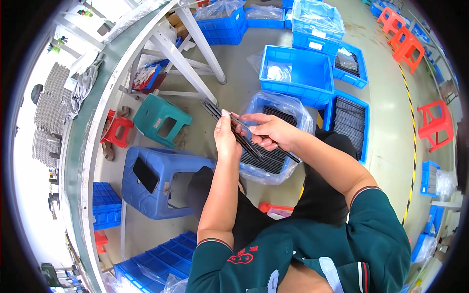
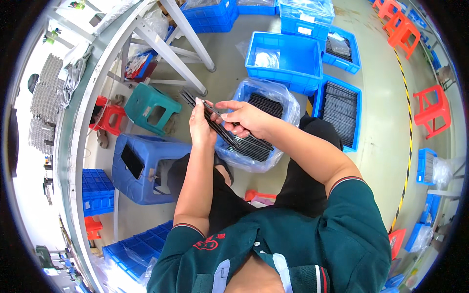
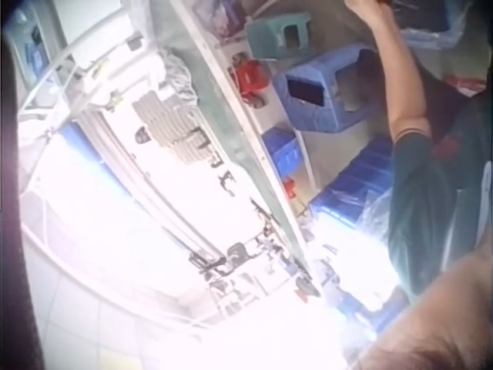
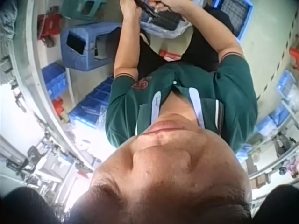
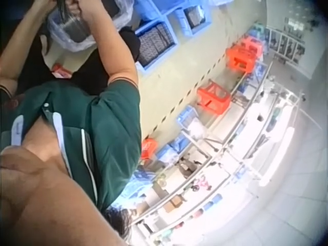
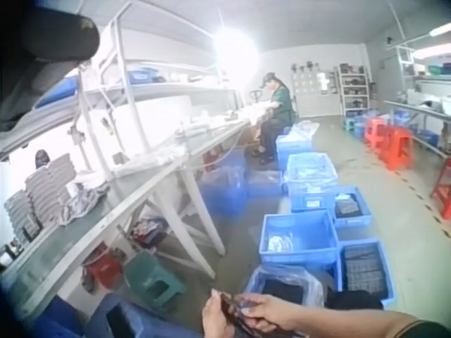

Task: Picking long black components from a pile and placing them into individual slots in a divided tray inside a blue storage bin.

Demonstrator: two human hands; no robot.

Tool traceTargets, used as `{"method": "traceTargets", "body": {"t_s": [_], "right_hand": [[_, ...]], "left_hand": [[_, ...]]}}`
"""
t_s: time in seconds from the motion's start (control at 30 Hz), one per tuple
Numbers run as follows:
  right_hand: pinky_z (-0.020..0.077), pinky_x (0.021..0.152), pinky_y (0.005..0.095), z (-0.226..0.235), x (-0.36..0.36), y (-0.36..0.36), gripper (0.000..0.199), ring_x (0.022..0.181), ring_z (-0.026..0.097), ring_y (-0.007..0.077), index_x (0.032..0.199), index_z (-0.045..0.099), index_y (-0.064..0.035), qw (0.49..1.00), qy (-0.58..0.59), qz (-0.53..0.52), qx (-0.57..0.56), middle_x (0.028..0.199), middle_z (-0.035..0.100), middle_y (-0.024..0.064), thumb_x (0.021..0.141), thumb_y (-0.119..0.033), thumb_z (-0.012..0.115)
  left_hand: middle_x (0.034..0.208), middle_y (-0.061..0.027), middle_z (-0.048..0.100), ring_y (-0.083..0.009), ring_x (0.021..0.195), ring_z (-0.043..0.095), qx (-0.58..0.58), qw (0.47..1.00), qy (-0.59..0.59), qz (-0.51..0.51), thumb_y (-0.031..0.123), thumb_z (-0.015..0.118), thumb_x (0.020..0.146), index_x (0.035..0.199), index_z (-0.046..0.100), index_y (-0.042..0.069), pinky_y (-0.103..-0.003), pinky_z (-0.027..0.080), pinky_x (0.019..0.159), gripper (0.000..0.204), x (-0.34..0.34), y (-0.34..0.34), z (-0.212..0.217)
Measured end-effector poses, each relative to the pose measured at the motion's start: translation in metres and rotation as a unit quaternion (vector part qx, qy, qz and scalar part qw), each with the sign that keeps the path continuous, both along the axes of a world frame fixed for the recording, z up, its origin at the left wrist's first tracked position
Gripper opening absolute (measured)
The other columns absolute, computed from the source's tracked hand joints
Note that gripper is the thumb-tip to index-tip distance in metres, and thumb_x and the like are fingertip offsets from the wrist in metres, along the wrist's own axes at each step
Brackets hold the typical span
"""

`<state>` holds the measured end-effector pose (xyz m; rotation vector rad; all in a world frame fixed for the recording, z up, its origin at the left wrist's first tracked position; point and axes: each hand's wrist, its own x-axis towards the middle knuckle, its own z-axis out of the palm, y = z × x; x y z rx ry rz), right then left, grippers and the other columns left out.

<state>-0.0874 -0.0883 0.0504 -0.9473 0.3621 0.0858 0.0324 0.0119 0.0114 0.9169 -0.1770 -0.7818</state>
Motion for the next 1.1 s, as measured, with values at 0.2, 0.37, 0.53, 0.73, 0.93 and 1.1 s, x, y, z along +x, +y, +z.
{"method": "traceTargets", "body": {"t_s": [0.2,0.37,0.53,0.73,0.93,1.1], "right_hand": [[0.0356,0.042,0.0227,-0.013,0.012,-0.003,0.051,0.052,0.046,0.0094,0.136,0.03,-0.0018,0.99,-0.001,-0.07,-0.124,0.07,0.053,0.005,0.091,-0.014,0.048],[0.0436,0.049,0.0251,-0.002,0.011,-0.024,0.043,0.057,0.053,0.012,0.116,0.052,0.0022,0.915,0.042,-0.047,-0.398,0.072,0.057,0.005,0.092,-0.033,0.052],[0.0274,0.041,0.0209,-0.02,0.03,-0.031,0.032,0.046,0.042,0.009,0.08,0.057,-0.0036,0.98,0.022,-0.076,-0.181,0.059,0.049,0.0005,0.088,-0.034,0.057],[0.0171,0.035,0.0233,-0.024,0.033,-0.117,0.03,0.038,0.025,0.0062,0.069,0.051,-0.0113,0.897,0.042,-0.415,-0.148,0.05,0.033,-0.0062,0.086,-0.034,0.059],[0.0165,0.036,0.0237,-0.024,0.011,-0.122,0.031,0.038,0.024,0.006,0.067,0.05,-0.0119,0.913,0.06,-0.377,-0.144,0.05,0.033,-0.0065,0.087,-0.034,0.057],[0.0362,0.044,0.0281,-0.044,0.019,-0.058,0.043,0.047,0.046,0.0129,0.072,0.058,-0.0036,0.926,0.068,-0.138,-0.345,0.057,0.05,0.0039,0.084,-0.045,0.058]], "left_hand": [[0.054,0.001,0.043,-0.0103,0.047,0.045,0.006,0.997,-0.017,-0.081,0.03,0.051,0.093,0.08,0.056,0.004,-0.025,0.039,0.046,0.029,-0.028,-0.005,0.001],[0.058,0.0007,0.044,-0.0093,0.05,0.041,0.051,0.997,-0.002,-0.059,0.033,0.052,0.093,0.077,0.054,0.007,-0.025,0.036,0.044,0.03,-0.016,-0.008,-0.013],[0.06,0.0013,0.046,-0.0088,0.051,0.041,0.089,0.982,0.022,-0.166,0.034,0.059,0.088,0.074,0.055,0.008,-0.025,0.037,0.046,0.031,-0.024,-0.004,-0.018],[0.064,-0.001,0.046,-0.0117,0.052,0.042,0.108,0.933,0.012,-0.344,0.036,0.056,0.09,0.075,0.053,0.006,-0.026,0.035,0.048,0.033,-0.031,0.003,-0.009],[0.083,-0.0041,0.055,-0.0195,0.071,0.058,0.098,0.946,0.072,-0.302,0.037,0.054,0.09,0.076,0.052,0.008,-0.036,0.05,0.061,0.032,-0.028,0.013,-0.007],[0.089,-0.0085,0.057,-0.0253,0.082,0.061,0.053,0.953,0.083,-0.288,0.04,0.052,0.091,0.079,0.054,0.008,-0.043,0.052,0.07,0.034,-0.026,0.005,-0.013]]}}
